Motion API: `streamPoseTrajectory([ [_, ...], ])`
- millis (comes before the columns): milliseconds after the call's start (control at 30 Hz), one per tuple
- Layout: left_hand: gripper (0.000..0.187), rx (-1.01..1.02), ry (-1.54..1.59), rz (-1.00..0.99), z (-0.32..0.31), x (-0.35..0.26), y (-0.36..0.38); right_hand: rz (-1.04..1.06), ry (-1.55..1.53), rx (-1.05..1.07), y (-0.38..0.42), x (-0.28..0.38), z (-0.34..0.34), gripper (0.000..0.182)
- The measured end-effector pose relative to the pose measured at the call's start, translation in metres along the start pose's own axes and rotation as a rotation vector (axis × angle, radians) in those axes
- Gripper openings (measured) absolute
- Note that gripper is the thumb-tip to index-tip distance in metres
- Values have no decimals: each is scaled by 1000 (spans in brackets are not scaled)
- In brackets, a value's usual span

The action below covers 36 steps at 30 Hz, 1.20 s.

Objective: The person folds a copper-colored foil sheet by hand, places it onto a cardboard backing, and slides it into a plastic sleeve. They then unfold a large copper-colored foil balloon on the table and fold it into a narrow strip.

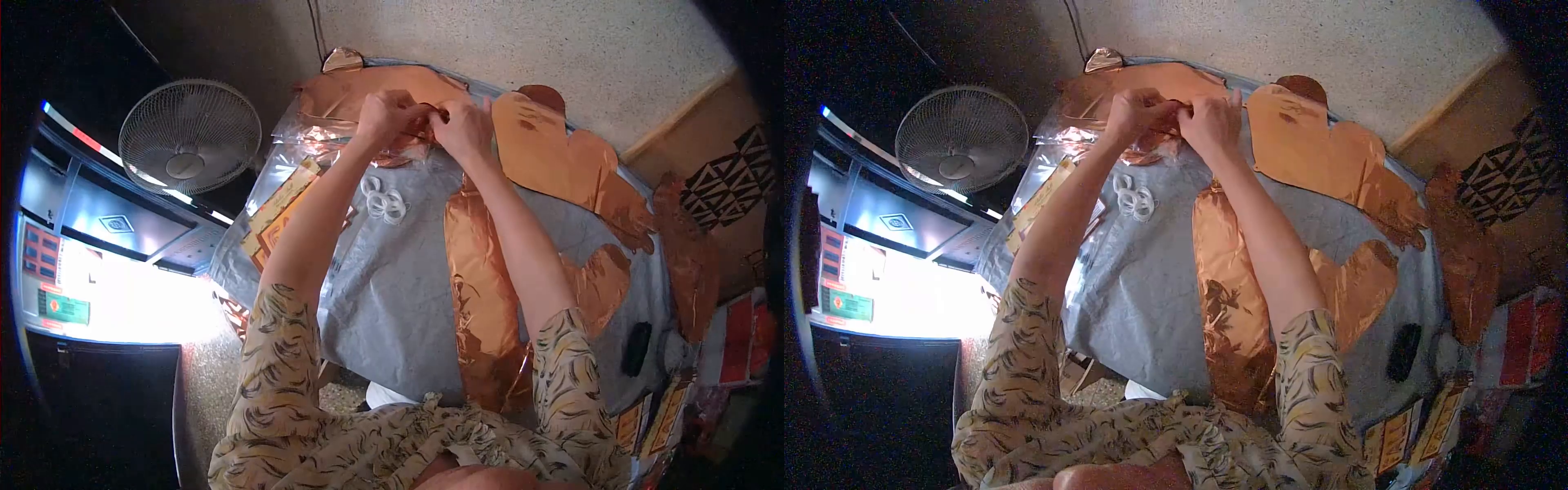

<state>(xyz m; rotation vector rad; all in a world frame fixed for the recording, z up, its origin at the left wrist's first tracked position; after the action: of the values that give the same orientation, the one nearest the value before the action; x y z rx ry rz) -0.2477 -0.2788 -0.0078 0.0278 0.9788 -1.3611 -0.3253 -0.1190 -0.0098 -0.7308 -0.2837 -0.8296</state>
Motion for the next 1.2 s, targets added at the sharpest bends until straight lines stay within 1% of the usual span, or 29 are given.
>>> streamPoseTrajectory([
  [33,29,3,1,-2,1,1,0,-3,1,-1,-1,-3,-6,30],
  [67,26,-131,-121,-258,8,-5,1,-65,-17,-8,-4,-8,-12,28],
  [100,29,-266,-241,-514,14,-11,4,-127,-35,-16,-6,-14,-17,25],
  [133,29,-263,-239,-515,22,-15,8,-131,-35,-16,-7,-16,-16,25],
  [200,26,16,-296,-756,30,-34,20,-169,-189,54,-9,-23,-11,24],
  [233,19,169,-118,-658,27,-27,25,-172,-186,55,-9,-29,-12,24],
  [267,19,168,-116,-654,23,-23,30,-156,-253,86,-9,-34,-16,23],
  [300,18,190,-229,-706,19,-20,33,-139,-323,113,-8,-36,-19,23],
  [333,18,212,-345,-758,16,-19,34,-138,-322,112,-8,-38,-22,23],
  [367,18,212,-344,-761,15,-17,33,-117,-320,89,-7,-39,-24,23],
  [433,20,176,-491,-857,11,-16,32,-101,-314,65,-6,-41,-24,23],
  [467,20,176,-487,-860,10,-15,30,-117,-356,74,-6,-41,-22,21],
  [533,17,203,-443,-709,8,-10,23,-134,-396,83,-6,-42,-22,19],
  [567,17,203,-442,-708,9,-11,20,-106,-419,85,-7,-42,-22,20],
  [633,16,190,-85,-227,12,6,11,-79,-439,90,-9,-44,-23,22],
  [667,16,190,-83,-225,10,11,7,-106,-478,136,-10,-46,-24,26],
  [700,18,173,-29,-155,9,16,1,-133,-517,182,-11,-47,-25,30],
  [733,24,156,24,-88,10,18,-5,-133,-516,181,-12,-48,-25,30],
  [767,33,203,102,67,11,23,-8,-131,-531,194,-13,-49,-24,32],
  [833,34,196,64,70,13,18,-13,-130,-546,207,-17,-49,-24,34],
  [900,36,188,27,75,15,7,-16,-198,-546,254,-20,-48,-25,35],
  [1000,40,154,-62,83,11,7,-21,-183,-496,286,-12,-24,-2,37],
  [1033,40,101,32,67,8,4,-21,-182,-497,284,-12,-23,-6,37],
  [1067,40,49,126,50,6,1,-20,-215,-396,233,-13,-22,-9,37],
  [1100,40,47,124,48,5,-1,-19,-247,-296,181,-13,-23,-11,36],
  [1133,32,-13,-12,-138,8,-7,-18,-244,-300,179,-13,-24,-14,36],
  [1167,25,-72,-150,-325,10,-14,-16,-223,-274,135,-13,-25,-15,31],
  [1200,25,-73,-158,-330,10,-15,-15,-203,-251,89,-14,-26,-16,27],
])
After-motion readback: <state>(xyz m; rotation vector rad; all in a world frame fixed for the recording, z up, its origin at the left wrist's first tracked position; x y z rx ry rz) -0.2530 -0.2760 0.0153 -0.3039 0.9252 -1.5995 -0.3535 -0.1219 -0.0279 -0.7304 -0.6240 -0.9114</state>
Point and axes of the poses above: each hand's wrist, its own y-axis away from the middle knuckle, its own z-axis out of the back of the hand, x = y × z, the point moved 3 cm from there along -y, towards the middle knuckle, and after that the axes turned 11 degrees about -z, right-handed, at the moved point
